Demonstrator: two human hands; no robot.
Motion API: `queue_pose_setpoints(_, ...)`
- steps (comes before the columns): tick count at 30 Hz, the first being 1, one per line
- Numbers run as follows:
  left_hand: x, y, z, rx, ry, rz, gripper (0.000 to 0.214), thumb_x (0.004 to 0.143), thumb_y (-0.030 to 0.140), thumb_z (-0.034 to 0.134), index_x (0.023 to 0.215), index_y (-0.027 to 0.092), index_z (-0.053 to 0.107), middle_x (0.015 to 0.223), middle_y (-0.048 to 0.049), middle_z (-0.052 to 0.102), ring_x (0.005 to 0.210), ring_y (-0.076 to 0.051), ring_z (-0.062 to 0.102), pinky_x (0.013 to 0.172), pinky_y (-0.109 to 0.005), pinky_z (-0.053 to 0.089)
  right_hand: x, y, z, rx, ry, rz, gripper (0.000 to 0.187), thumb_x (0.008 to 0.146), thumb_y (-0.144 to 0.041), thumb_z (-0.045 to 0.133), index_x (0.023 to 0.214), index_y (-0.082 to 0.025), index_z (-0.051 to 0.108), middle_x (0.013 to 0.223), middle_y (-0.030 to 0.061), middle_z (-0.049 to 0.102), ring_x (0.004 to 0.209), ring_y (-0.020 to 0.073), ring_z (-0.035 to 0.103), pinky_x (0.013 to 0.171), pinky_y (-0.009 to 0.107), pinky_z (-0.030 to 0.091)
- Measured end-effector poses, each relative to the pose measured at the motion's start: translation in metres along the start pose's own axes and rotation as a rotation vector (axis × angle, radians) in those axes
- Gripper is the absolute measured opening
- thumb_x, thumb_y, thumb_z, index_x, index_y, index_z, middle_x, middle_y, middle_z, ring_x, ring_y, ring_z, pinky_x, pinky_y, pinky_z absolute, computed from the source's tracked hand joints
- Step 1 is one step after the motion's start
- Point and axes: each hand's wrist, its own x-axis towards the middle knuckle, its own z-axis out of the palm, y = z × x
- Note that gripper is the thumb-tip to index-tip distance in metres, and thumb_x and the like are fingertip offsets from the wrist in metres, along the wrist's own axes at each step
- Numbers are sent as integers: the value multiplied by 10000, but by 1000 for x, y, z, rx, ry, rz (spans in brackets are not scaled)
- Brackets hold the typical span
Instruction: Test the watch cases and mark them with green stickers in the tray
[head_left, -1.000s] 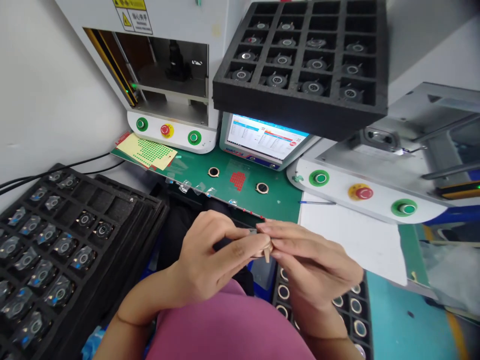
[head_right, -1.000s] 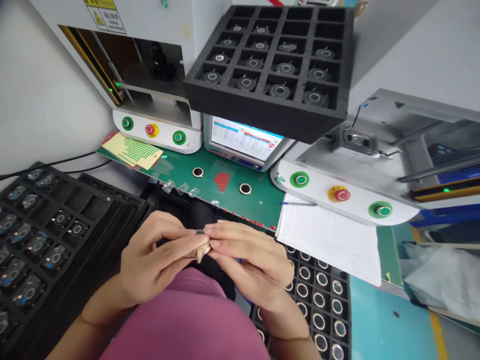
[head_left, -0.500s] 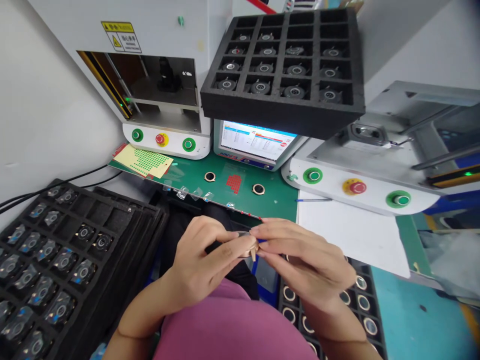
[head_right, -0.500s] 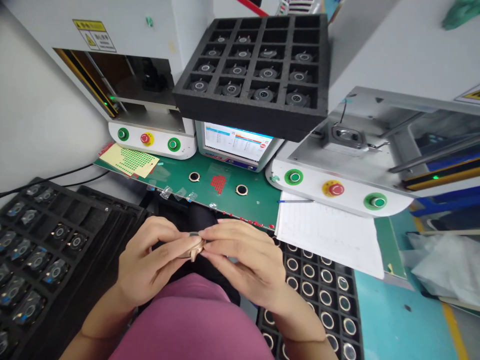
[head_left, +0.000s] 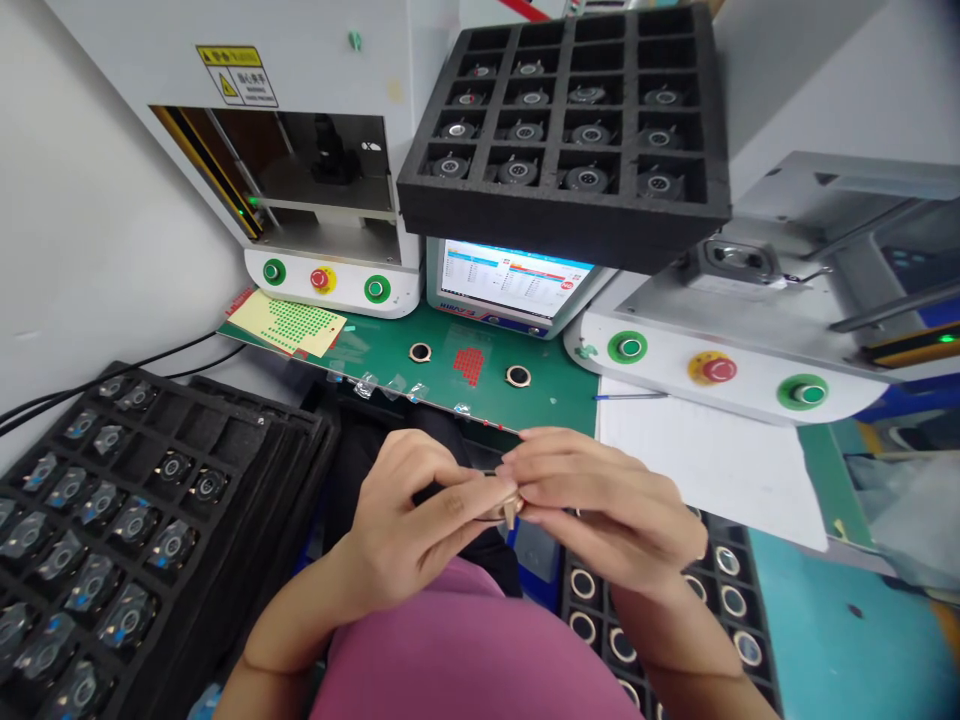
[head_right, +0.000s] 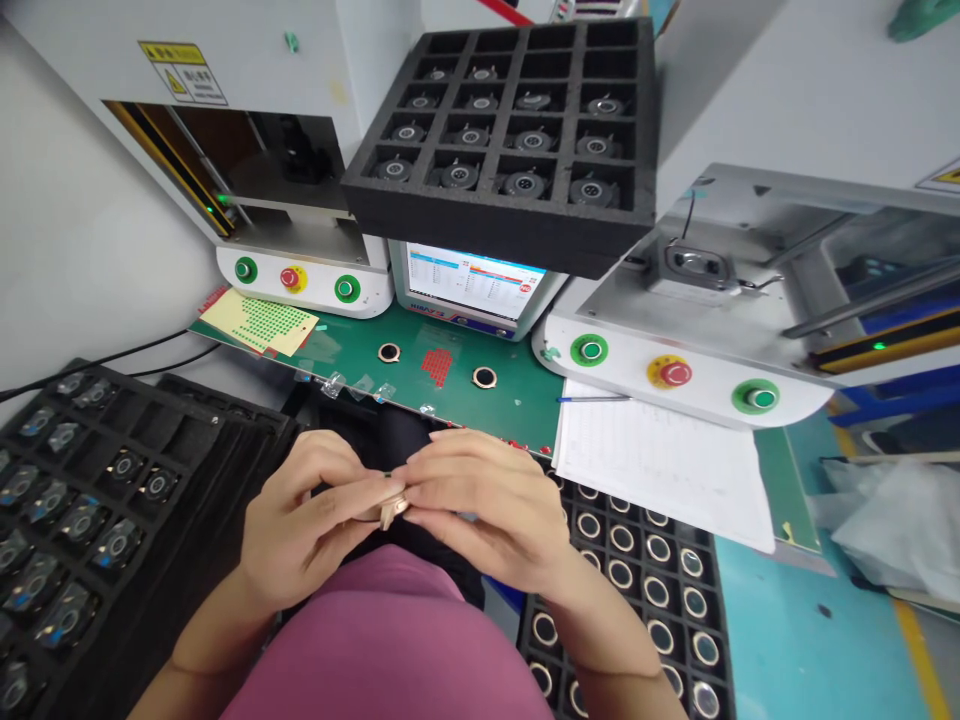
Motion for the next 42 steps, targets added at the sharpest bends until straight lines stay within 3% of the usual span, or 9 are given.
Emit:
queue_pose_setpoints(5,0,1,1,8,16,-12,188,912,132,582,1090,154,642,799,-7,618,764,-126,553,721,-315,445,-1,-1,1,-86,44,-30,165,786,-25,684,921,-115,656,881,112,751,835,165,718,844,358,586)
queue_pose_setpoints(12,2,2,1,-26,9,-2,149,946,186,536,1043,171,648,784,-9,635,742,-130,555,701,-316,449,1,-1,-5,-6,-39,-19,77,861,-57,601,894,-119,634,867,112,744,832,147,713,809,326,596)
queue_pose_setpoints(19,4,4,3,136,60,29,148,931,171,555,1036,151,657,760,-8,632,733,-119,560,739,-313,447,0,-9,-4,-299,-33,-37,51,889,-102,555,889,-142,587,885,120,746,843,161,716,813,365,604)
queue_pose_setpoints(26,6,8,2,259,71,61,146,916,153,562,1029,167,653,761,3,657,720,-112,600,797,-330,437,-16,-19,-3,-540,-23,-80,111,853,-64,605,943,-130,609,997,113,746,1044,174,679,967,415,546)
queue_pose_setpoints(32,7,12,6,280,103,49,142,888,138,586,1013,166,646,713,20,643,669,-110,607,763,-331,440,-25,-22,-2,-649,-57,-100,137,903,-76,534,986,-130,630,1045,96,743,1150,168,633,1031,404,504)
queue_pose_setpoints(36,7,11,7,302,100,-9,178,880,133,589,1049,171,631,709,22,642,646,-110,605,731,-320,463,-23,-21,0,-643,-24,-102,99,898,-88,552,934,-151,620,995,89,752,1085,167,671,1002,388,527)
queue_pose_setpoints(42,-6,-2,2,213,325,-150,369,812,41,628,1148,193,644,780,-7,643,728,-139,605,684,-281,518,-29,-5,6,-400,50,-42,119,914,-86,508,920,-170,592,935,82,750,914,139,714,871,325,581)
